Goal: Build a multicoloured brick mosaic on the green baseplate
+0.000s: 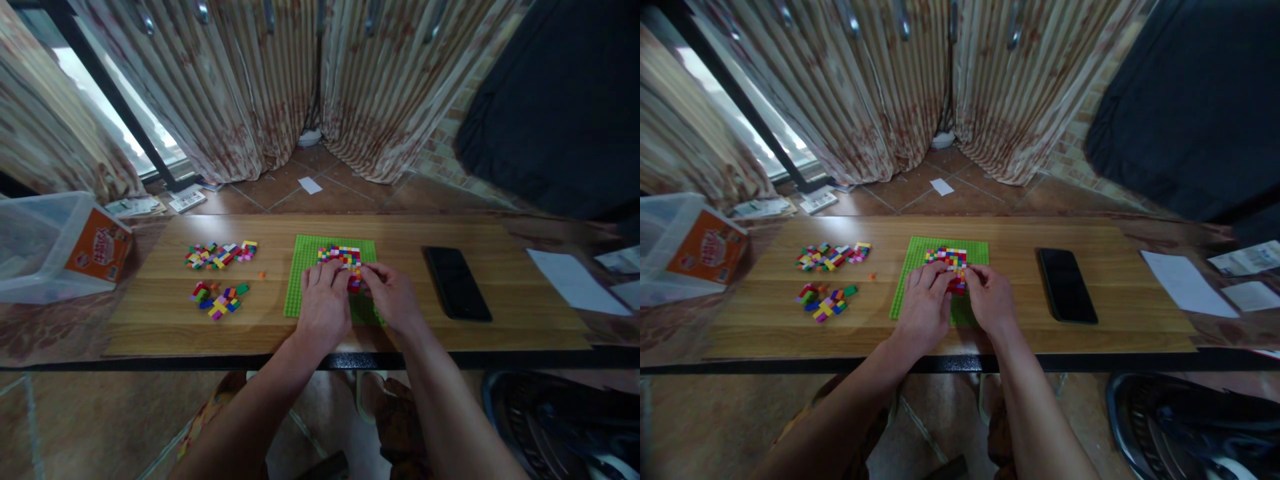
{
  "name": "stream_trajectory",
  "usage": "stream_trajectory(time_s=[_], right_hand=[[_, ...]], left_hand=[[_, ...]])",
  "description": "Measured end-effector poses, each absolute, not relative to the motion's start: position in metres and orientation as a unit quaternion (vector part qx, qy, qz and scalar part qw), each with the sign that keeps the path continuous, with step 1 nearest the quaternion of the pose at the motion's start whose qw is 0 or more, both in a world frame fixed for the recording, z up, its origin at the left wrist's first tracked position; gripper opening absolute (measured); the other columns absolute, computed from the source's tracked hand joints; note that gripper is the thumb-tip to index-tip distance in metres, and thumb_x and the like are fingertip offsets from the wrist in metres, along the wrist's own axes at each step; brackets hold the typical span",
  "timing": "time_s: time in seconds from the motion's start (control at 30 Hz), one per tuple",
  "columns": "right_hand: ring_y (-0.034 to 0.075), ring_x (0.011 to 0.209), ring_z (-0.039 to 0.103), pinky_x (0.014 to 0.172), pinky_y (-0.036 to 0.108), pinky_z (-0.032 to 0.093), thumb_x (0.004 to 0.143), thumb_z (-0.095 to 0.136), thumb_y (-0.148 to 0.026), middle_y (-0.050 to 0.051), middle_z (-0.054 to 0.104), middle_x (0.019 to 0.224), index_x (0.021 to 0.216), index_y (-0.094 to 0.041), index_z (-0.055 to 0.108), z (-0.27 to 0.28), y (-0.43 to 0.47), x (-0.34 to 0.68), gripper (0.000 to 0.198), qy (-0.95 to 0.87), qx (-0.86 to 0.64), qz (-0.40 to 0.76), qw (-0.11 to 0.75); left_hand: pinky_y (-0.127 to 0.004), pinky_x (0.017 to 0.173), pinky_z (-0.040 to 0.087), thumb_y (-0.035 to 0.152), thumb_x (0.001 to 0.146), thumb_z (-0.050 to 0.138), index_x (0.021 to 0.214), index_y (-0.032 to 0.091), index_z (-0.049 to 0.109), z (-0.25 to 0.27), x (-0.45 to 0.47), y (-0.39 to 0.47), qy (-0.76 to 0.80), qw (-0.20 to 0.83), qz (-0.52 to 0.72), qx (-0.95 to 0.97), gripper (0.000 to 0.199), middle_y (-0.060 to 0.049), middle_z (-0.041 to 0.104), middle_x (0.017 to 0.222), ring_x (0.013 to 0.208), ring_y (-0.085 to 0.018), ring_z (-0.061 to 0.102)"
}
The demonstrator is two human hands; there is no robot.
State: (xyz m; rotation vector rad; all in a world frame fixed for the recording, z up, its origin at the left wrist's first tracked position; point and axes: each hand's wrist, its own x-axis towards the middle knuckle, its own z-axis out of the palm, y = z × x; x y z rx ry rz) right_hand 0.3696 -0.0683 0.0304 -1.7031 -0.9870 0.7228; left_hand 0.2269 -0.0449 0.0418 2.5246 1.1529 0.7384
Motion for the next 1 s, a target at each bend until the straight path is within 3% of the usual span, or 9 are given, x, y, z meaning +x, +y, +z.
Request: stream_trajectory(time_s=[0.37, 1.0], right_hand=[[0.024, 0.084, 0.072, 0.077, 0.038, 0.055, 0.082, 0.058, -0.046, 0.009, 0.077, 0.092, 0.094, -0.018, 0.073, 0.0278, -0.0679, 0.3712, 0.033, -0.404, -0.708, 0.301, 0.495], [0.023, 0.083, 0.071, 0.075, 0.037, 0.055, 0.083, 0.058, -0.047, 0.009, 0.077, 0.094, 0.095, -0.019, 0.073, 0.0277, -0.0678, 0.3718, 0.034, -0.415, -0.709, 0.292, 0.49]], left_hand=[[-0.043, 0.104, 0.042, 0.015, 0.087, 0.051, 0.121, 0.013, 0.059, 0.0413, 0.2216, -0.0398, 0.374, 0.151, 0.265, 0.876, 0.035, -0.012, 0.058, 0.129, 0.118, -0.027, 0.049], [-0.046, 0.101, 0.041, 0.019, 0.093, 0.046, 0.124, 0.019, 0.061, 0.0407, 0.2213, -0.0385, 0.368, 0.096, 0.227, 0.897, 0.035, -0.01, 0.057, 0.133, 0.117, -0.027, 0.049]])
